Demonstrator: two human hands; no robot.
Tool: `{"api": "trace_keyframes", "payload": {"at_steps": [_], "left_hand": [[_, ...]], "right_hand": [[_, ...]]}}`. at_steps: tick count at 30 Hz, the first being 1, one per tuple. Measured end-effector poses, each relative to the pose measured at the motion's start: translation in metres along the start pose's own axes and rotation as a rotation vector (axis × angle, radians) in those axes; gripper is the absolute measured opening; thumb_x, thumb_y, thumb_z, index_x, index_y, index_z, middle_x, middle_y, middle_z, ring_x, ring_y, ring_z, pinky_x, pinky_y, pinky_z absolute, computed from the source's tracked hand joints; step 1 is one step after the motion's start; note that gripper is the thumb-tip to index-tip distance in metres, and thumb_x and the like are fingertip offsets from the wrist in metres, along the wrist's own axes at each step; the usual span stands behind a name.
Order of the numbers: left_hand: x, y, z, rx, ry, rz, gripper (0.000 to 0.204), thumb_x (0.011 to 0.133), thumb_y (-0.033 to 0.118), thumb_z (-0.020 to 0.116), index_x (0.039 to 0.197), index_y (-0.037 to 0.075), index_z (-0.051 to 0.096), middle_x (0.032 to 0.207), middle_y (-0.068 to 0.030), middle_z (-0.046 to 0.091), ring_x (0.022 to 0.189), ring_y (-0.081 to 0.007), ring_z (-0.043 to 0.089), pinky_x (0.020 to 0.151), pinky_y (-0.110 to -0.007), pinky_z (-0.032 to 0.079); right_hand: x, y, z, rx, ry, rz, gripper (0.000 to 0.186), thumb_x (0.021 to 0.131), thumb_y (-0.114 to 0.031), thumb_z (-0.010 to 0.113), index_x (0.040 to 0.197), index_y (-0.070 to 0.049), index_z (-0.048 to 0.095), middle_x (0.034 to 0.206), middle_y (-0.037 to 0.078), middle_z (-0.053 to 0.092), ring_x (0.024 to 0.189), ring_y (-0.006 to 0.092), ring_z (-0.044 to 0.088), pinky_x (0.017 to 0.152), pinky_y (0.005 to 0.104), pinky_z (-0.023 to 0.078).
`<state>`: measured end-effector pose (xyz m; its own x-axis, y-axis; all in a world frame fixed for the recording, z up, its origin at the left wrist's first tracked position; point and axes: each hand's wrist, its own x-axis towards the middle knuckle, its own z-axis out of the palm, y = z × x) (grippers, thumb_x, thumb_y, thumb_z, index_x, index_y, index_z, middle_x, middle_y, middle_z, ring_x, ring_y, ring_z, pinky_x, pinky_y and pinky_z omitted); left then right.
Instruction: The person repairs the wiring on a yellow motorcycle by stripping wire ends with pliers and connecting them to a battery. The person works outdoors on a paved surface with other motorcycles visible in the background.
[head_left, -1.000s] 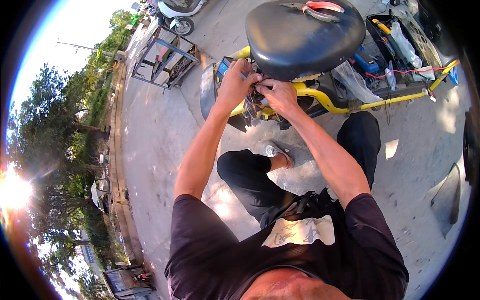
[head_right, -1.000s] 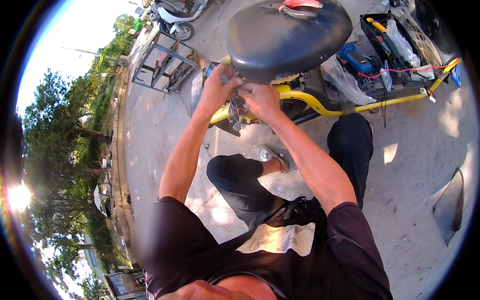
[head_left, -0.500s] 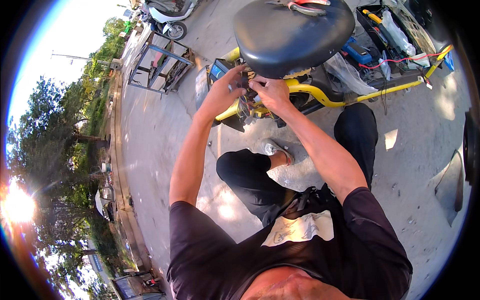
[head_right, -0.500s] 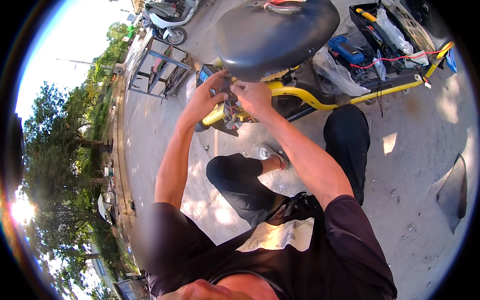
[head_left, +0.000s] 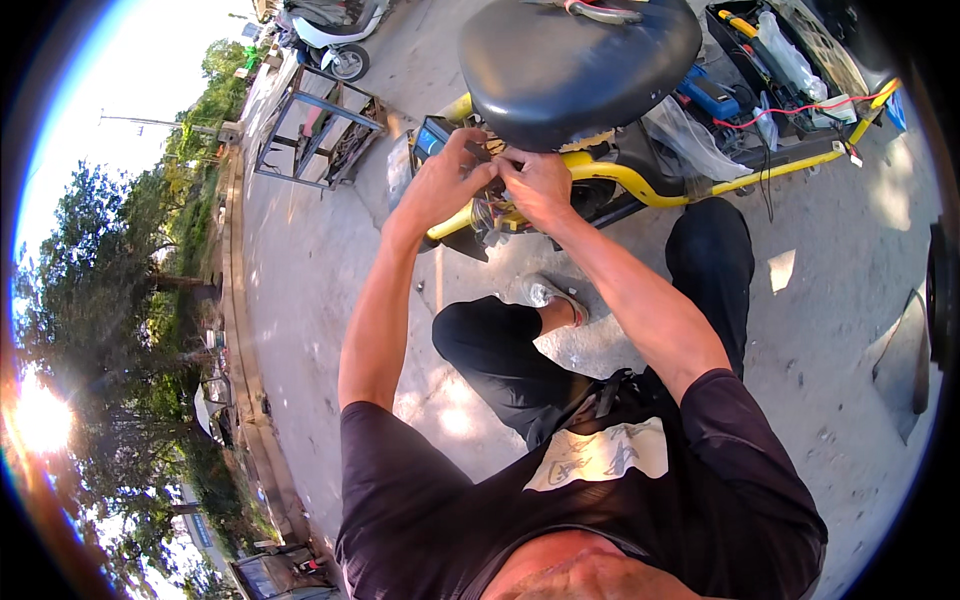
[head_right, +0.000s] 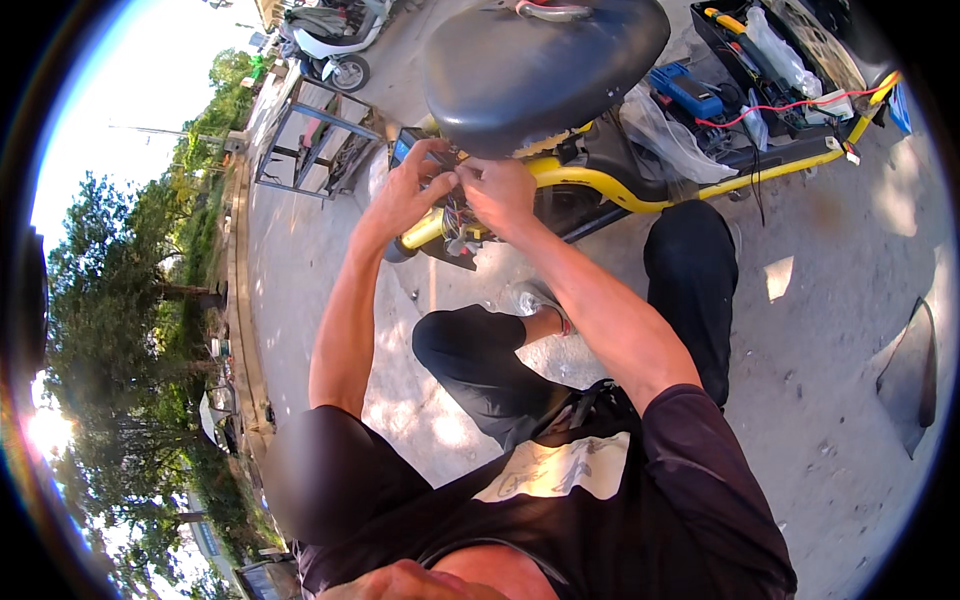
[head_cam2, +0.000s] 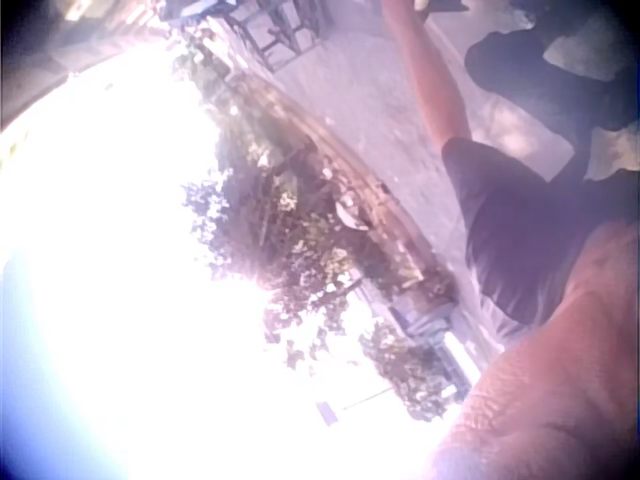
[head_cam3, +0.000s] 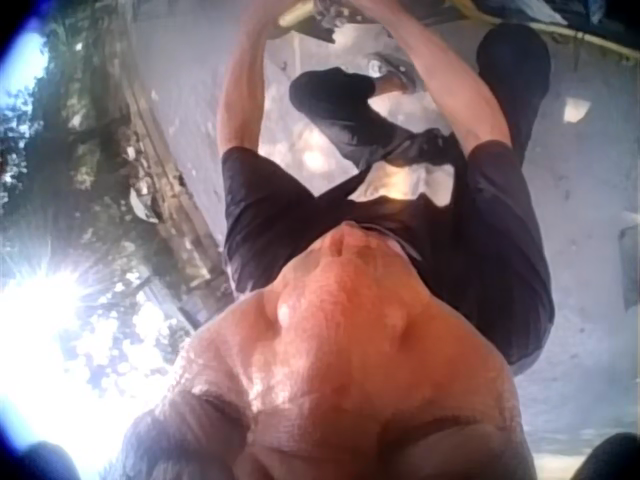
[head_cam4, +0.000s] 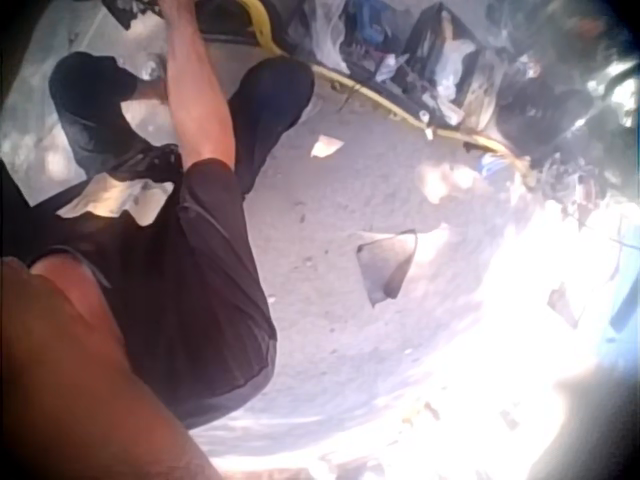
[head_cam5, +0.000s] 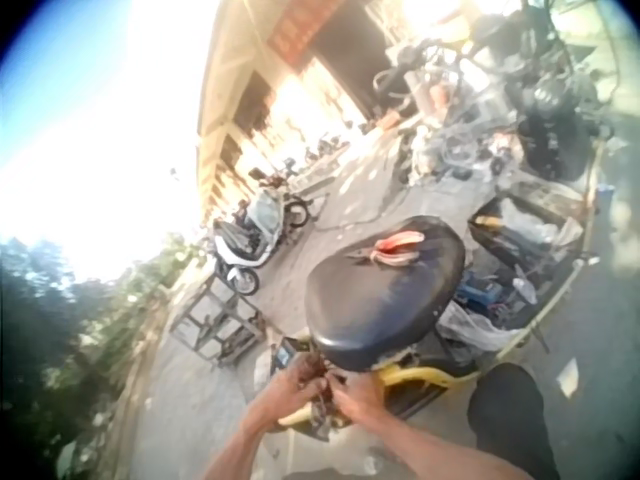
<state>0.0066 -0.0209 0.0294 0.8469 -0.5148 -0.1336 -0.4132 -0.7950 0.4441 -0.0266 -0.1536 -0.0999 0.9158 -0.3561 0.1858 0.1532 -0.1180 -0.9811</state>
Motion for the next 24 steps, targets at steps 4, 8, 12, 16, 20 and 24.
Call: {"api": "trace_keyframes", "payload": {"at_steps": [4, 8, 12, 16, 20, 24], "left_hand": [[-0.010, -0.009, -0.008, -0.047, -0.069, 0.023, 0.052, 0.106, 0.015, 0.059, 0.156, 0.004, 0.048, 0.124, -0.0190, 0.072, 0.114, -0.0260, 0.069, 0.097, -0.039, 0.053], [-0.019, -0.022, -0.016, -0.278, -0.192, 0.117, 0.055, 0.102, 0.004, 0.059, 0.156, 0.005, 0.049, 0.115, -0.0158, 0.072, 0.107, -0.0217, 0.067, 0.097, -0.036, 0.052], [-0.014, -0.012, -0.015, -0.023, -0.108, 0.028, 0.052, 0.095, -0.002, 0.066, 0.145, 0.007, 0.061, 0.126, -0.0141, 0.071, 0.118, -0.0243, 0.066, 0.100, -0.039, 0.053], [-0.006, -0.025, -0.003, -0.013, 0.011, 0.147, 0.037, 0.091, 0.000, 0.072, 0.127, 0.007, 0.072, 0.125, -0.0126, 0.072, 0.123, -0.0353, 0.067, 0.100, -0.043, 0.055], [0.002, -0.029, 0.005, 0.184, 0.186, 0.546, 0.028, 0.093, 0.003, 0.071, 0.121, 0.005, 0.073, 0.117, -0.0121, 0.073, 0.114, -0.0352, 0.070, 0.095, -0.041, 0.057], [-0.002, -0.034, 0.010, 0.155, 0.206, 0.360, 0.022, 0.097, 0.004, 0.070, 0.118, 0.001, 0.074, 0.108, -0.0089, 0.073, 0.099, -0.0217, 0.072, 0.084, -0.037, 0.057]], "right_hand": [[0.002, -0.003, 0.000, -0.084, -0.028, 0.012, 0.028, 0.095, -0.037, 0.064, 0.093, -0.016, 0.083, 0.079, 0.014, 0.075, 0.078, 0.0383, 0.073, 0.071, 0.0478, 0.055], [0.003, 0.000, 0.003, -0.172, 0.008, -0.039, 0.027, 0.095, -0.034, 0.063, 0.092, -0.015, 0.082, 0.078, 0.013, 0.074, 0.077, 0.0388, 0.073, 0.070, 0.0482, 0.055], [0.008, 0.001, 0.001, -0.176, -0.064, -0.047, 0.025, 0.094, -0.032, 0.062, 0.091, -0.015, 0.081, 0.080, 0.013, 0.074, 0.078, 0.0383, 0.073, 0.071, 0.0485, 0.056], [0.009, 0.011, 0.003, -0.209, -0.100, -0.136, 0.025, 0.093, -0.032, 0.062, 0.091, -0.016, 0.081, 0.081, 0.012, 0.075, 0.079, 0.0378, 0.073, 0.071, 0.0480, 0.056], [0.016, 0.013, 0.000, -0.238, -0.147, -0.087, 0.026, 0.092, -0.034, 0.064, 0.089, -0.015, 0.082, 0.081, 0.012, 0.075, 0.080, 0.0379, 0.074, 0.073, 0.0478, 0.056], [0.010, 0.004, -0.003, -0.171, -0.151, -0.081, 0.028, 0.092, -0.037, 0.066, 0.088, -0.014, 0.082, 0.084, 0.013, 0.076, 0.083, 0.0387, 0.074, 0.076, 0.0484, 0.056]]}}
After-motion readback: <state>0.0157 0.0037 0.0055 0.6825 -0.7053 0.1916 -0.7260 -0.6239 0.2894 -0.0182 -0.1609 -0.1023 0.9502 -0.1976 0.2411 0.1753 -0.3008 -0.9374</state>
